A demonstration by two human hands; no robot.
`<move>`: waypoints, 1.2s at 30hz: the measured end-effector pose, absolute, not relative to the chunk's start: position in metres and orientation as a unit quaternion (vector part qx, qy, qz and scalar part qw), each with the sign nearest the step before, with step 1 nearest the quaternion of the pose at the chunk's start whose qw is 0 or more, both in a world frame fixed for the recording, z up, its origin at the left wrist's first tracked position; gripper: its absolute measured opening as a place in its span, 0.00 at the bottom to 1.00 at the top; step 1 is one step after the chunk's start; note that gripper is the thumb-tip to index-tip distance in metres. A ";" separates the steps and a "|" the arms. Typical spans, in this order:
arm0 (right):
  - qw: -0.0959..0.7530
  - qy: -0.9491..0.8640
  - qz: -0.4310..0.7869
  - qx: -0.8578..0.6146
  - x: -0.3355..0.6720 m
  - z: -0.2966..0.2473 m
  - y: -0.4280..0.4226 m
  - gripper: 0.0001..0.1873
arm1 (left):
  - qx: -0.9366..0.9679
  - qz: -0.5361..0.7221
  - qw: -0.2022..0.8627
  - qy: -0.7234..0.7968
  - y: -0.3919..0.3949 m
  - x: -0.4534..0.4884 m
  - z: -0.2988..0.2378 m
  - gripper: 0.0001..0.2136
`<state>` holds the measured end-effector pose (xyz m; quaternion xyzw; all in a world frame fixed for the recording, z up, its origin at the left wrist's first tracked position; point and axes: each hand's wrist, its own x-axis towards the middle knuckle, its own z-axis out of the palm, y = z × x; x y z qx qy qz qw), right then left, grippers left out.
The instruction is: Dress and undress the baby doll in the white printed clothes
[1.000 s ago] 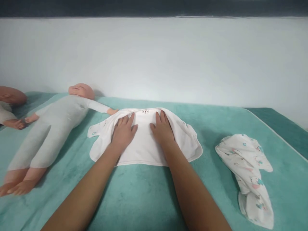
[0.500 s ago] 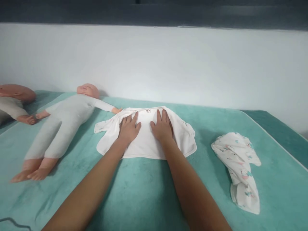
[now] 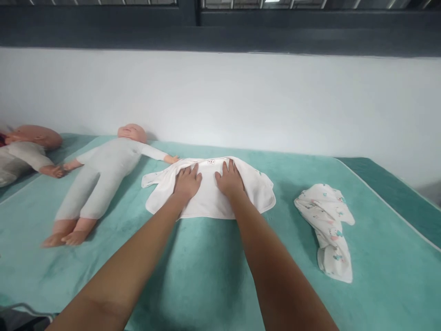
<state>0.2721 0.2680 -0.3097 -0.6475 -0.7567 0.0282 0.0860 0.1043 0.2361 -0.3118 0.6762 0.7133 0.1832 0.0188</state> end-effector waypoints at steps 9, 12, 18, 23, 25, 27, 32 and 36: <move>0.069 -0.753 0.050 -0.653 0.272 -0.307 0.272 0.36 | 0.672 0.156 0.050 0.722 0.237 0.103 -0.309 0.26; 0.083 -0.751 0.044 -0.653 0.272 -0.307 0.270 0.36 | 0.671 0.164 0.042 0.722 0.237 0.104 -0.311 0.27; 0.163 -0.732 -0.026 -0.661 0.268 -0.306 0.261 0.36 | 0.656 0.243 -0.037 0.714 0.232 0.105 -0.315 0.27; 0.156 -0.733 -0.022 -0.662 0.268 -0.306 0.262 0.41 | 0.656 0.253 -0.041 0.710 0.229 0.105 -0.315 0.26; 0.163 -0.736 -0.010 -0.657 0.269 -0.307 0.265 0.42 | 0.656 0.247 -0.041 0.712 0.230 0.104 -0.316 0.26; 0.177 -0.739 0.000 -0.651 0.270 -0.309 0.267 0.41 | 0.657 0.242 -0.041 0.713 0.232 0.104 -0.316 0.26; 0.194 -0.727 0.008 -0.659 0.267 -0.310 0.270 0.37 | 0.660 0.235 -0.043 0.712 0.234 0.104 -0.318 0.27; 0.208 -0.719 -0.033 -0.662 0.262 -0.302 0.270 0.33 | 0.652 0.243 -0.044 0.717 0.232 0.105 -0.316 0.26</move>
